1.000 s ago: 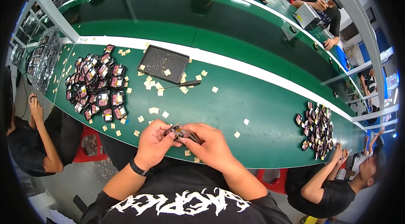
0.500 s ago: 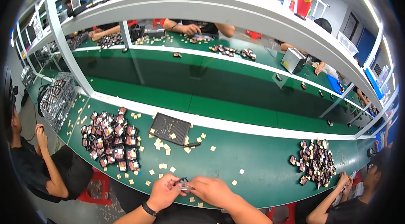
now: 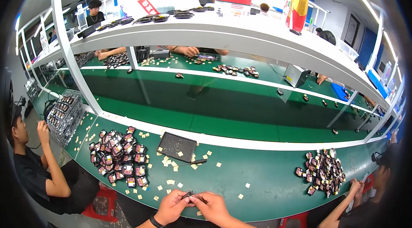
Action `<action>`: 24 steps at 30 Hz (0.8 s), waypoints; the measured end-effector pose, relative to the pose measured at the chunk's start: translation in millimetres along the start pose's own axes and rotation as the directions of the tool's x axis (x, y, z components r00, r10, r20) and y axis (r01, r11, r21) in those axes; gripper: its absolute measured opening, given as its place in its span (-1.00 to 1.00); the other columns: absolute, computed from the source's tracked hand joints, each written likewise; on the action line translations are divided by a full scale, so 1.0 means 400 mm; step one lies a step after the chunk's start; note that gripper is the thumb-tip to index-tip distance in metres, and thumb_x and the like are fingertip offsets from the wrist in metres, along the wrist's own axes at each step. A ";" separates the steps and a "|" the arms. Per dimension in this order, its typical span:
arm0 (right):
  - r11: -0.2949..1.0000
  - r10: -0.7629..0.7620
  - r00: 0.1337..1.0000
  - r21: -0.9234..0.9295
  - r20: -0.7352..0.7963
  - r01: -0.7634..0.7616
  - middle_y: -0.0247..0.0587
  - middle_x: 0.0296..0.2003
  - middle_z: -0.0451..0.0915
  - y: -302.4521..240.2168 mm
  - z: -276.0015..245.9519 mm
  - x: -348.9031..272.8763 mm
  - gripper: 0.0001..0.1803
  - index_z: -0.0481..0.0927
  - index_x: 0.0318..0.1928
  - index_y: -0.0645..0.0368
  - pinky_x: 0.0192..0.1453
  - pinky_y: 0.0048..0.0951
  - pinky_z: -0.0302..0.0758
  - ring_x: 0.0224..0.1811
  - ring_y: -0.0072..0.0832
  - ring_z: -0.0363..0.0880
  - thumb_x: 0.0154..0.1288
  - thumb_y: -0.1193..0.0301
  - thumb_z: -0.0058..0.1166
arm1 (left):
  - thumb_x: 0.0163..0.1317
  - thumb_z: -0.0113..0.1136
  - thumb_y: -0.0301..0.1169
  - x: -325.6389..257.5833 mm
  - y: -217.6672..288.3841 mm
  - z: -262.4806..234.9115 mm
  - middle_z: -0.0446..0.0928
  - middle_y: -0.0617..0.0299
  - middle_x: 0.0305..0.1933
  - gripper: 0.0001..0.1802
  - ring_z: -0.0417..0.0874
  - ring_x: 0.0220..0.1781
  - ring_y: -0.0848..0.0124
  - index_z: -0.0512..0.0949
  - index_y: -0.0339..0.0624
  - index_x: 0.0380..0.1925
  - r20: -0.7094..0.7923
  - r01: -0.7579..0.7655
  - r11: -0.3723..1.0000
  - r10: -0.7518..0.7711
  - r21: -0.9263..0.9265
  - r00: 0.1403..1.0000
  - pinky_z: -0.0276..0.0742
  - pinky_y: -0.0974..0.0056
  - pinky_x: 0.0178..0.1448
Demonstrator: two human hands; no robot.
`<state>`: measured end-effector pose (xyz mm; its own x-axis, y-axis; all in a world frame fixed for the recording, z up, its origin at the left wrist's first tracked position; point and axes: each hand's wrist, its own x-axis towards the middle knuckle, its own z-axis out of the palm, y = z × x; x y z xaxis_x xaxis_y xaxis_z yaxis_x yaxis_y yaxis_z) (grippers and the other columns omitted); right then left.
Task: Assembling small electronic components, specifically attaching adhesive pieces or small parts to a circuit board inside a plastic casing.
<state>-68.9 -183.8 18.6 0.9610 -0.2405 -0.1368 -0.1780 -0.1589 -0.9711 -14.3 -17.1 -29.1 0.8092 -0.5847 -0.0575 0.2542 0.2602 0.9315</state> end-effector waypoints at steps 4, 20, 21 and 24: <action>1.000 0.020 0.999 0.009 0.045 -0.020 -0.34 -0.39 0.65 0.026 -0.005 0.009 -0.81 0.77 -0.17 0.28 -0.35 -0.58 0.45 -0.40 -0.70 0.53 0.35 0.38 0.34 | 0.52 0.01 -0.56 -0.004 -0.006 -0.005 0.63 0.01 0.01 -0.81 0.72 0.06 0.34 0.41 -0.46 0.03 0.014 0.007 1.000 -0.007 -0.020 1.000 0.70 0.27 0.15; 0.992 0.095 0.981 0.066 0.166 -0.107 -0.27 -0.30 0.70 0.041 -0.020 0.041 -0.79 0.64 -0.17 0.38 -0.22 -0.66 0.57 -0.30 -0.68 0.64 0.31 0.50 0.37 | 0.55 -0.01 -0.52 -0.019 0.042 -0.024 0.58 0.09 0.05 -0.81 0.67 0.06 0.33 0.39 -0.27 0.09 0.153 0.073 0.997 -0.068 -0.027 0.986 0.67 0.23 0.16; 0.992 0.093 0.982 0.066 0.163 -0.104 -0.27 -0.30 0.70 0.046 -0.020 0.042 -0.79 0.64 -0.17 0.38 -0.22 -0.66 0.57 -0.30 -0.68 0.64 0.31 0.50 0.37 | 0.55 -0.01 -0.51 -0.019 0.044 -0.020 0.58 0.09 0.04 -0.81 0.68 0.05 0.32 0.39 -0.27 0.09 0.157 0.074 0.997 -0.068 -0.035 0.985 0.67 0.23 0.15; 0.976 0.140 0.972 0.141 0.190 -0.168 -0.29 -0.30 0.71 0.051 -0.015 0.045 -0.79 0.65 -0.14 0.38 -0.20 -0.64 0.58 -0.28 -0.68 0.64 0.35 0.47 0.34 | 0.54 0.01 -0.51 -0.017 0.048 -0.010 0.58 0.10 0.03 -0.78 0.70 0.02 0.31 0.39 -0.27 0.12 0.164 0.073 0.996 -0.063 -0.058 0.984 0.68 0.24 0.12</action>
<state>-56.4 -197.1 -2.7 0.9491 -0.0738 -0.3061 -0.3054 0.0200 -0.9520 -12.6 -5.0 -12.3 0.6939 -0.7178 -0.0565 0.3431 0.2606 0.9024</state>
